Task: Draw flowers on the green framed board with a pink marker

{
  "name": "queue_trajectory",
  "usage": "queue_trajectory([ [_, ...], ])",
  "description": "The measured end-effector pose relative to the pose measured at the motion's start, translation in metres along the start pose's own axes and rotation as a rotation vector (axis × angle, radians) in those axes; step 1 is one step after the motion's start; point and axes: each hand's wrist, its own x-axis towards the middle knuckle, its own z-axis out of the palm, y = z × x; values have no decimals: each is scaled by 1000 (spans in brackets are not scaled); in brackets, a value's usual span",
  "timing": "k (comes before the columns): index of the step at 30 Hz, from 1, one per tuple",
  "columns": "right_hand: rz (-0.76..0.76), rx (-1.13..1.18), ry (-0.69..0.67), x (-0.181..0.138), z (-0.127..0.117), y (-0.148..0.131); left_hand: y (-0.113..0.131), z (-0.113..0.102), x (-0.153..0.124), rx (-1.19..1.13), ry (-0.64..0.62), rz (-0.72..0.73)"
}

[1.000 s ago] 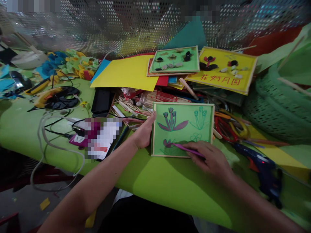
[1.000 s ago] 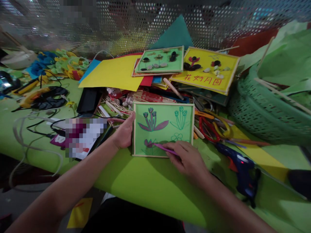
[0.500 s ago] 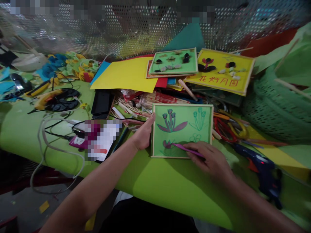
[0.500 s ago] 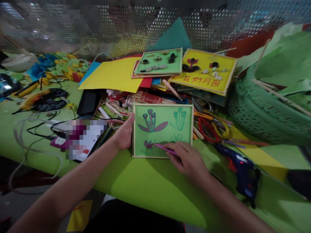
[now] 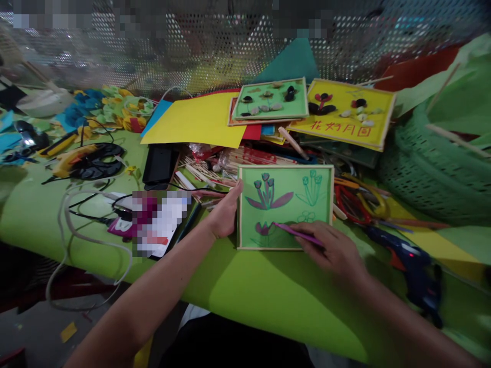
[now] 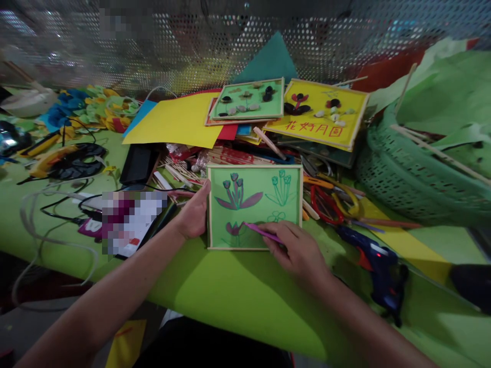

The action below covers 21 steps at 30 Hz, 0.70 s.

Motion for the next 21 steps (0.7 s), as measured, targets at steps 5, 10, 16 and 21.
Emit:
queue_trajectory([
  [5,15,19,-16,1,-1,0,0,-2,0,-6,-30,12],
  [10,-6,26,-38,0,-1,0,-1,-4,0,-35,-63,26],
  [16,9,14,-18,1,-1,-1,0,-4,1,-4,-46,8],
  [21,21,13,-21,1,-1,-1,0,-1,-1,10,-33,15],
])
